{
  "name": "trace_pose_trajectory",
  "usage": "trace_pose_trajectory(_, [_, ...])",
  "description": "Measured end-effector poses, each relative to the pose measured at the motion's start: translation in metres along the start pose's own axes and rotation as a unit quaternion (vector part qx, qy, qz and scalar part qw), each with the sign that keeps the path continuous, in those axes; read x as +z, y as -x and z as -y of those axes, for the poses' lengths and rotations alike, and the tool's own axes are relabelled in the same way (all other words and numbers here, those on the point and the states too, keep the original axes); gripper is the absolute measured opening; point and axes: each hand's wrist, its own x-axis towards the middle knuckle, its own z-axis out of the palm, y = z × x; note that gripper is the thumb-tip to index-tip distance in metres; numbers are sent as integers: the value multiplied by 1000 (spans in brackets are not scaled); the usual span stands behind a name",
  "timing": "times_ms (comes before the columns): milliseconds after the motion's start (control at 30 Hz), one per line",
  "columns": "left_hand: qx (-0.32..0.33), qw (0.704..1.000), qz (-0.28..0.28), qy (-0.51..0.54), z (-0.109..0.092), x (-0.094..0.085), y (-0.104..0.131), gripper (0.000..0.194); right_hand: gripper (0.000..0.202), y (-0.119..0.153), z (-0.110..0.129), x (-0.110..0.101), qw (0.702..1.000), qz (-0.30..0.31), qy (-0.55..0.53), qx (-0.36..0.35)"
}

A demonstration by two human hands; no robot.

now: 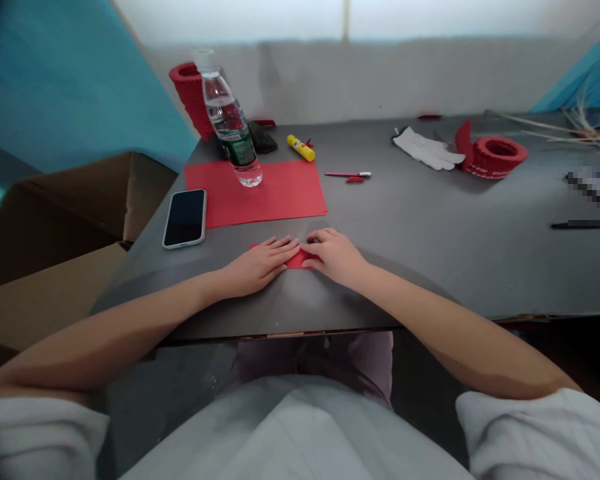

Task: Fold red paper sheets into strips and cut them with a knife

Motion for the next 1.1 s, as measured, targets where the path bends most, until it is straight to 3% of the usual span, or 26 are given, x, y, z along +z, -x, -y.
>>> trace_pose_trajectory(300, [-34,995,-23,-89,-4,5,1,71,40,5,14,4,999,-8,22,48])
trace_pose_trajectory(400, [19,994,-26,-102,-7,3,4,69,44,12,16,7,999,-6,22,36])
trace_pose_trajectory(500, [88,992,11,-86,-11,1,6,72,46,19,19,8,999,23,29,30])
trace_pose_trajectory(600, [83,993,32,-76,-13,0,7,77,46,23,19,5,998,51,32,25])
trace_pose_trajectory(900, [103,992,9,-65,-8,-7,4,67,43,21,5,10,999,-30,1,43])
trace_pose_trajectory(1100, [102,990,9,-99,-7,-7,0,68,46,19,1,4,999,-3,29,17])
